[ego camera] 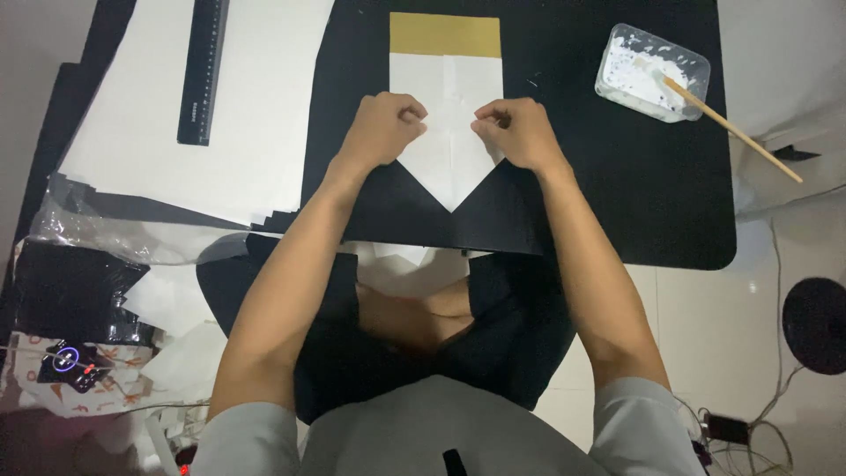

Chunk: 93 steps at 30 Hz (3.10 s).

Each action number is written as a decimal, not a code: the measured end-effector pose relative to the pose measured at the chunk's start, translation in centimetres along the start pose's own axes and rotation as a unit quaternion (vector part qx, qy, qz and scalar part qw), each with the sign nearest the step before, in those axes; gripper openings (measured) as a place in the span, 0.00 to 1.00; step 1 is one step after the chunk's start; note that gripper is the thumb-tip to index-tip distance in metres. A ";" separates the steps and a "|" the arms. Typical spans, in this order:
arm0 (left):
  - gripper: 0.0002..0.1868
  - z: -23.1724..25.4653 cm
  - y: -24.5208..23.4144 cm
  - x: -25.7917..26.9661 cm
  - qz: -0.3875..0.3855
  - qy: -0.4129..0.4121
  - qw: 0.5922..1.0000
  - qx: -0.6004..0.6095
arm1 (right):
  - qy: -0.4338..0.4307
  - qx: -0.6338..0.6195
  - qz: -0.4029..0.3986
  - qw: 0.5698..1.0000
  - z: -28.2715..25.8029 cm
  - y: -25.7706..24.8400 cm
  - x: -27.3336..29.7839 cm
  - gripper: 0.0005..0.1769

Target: The person is manually folding a paper bag and using a brush to apply glue to the seams.

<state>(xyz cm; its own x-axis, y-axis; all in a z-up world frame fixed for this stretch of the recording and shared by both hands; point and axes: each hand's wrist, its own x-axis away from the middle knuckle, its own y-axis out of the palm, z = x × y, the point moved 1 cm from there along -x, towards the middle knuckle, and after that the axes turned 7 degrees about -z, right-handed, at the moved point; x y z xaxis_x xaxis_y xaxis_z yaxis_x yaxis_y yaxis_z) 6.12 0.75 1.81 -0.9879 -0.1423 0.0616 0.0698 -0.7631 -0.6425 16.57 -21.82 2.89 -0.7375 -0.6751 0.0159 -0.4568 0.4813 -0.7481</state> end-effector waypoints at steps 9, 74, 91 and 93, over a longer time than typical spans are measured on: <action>0.11 0.5 -1.0 0.0 -0.033 -0.005 0.999 0.006 | 0.023 -0.046 -0.018 0.999 0.5 -0.1 -0.6 0.08; 0.15 2.9 0.9 5.8 -0.011 0.281 0.862 -0.422 | -0.262 0.308 0.003 0.915 -2.5 0.8 5.9 0.13; 0.11 0.8 0.9 3.5 0.052 0.248 0.967 0.005 | 0.303 0.152 0.277 0.899 26.2 -13.2 11.6 0.44; 0.12 1.0 1.0 2.8 0.052 0.234 0.970 0.031 | 0.198 0.148 0.309 0.918 28.2 -14.2 10.3 0.41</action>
<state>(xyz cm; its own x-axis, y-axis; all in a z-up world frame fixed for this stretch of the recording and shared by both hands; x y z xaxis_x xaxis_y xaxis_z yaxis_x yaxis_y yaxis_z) 3.61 -1.08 2.08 -0.9289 0.0710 -0.3634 0.1655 -0.7983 -0.5790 29.42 -51.36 -5.04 -0.9604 -0.0400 -0.2759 0.2216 0.4912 -0.8424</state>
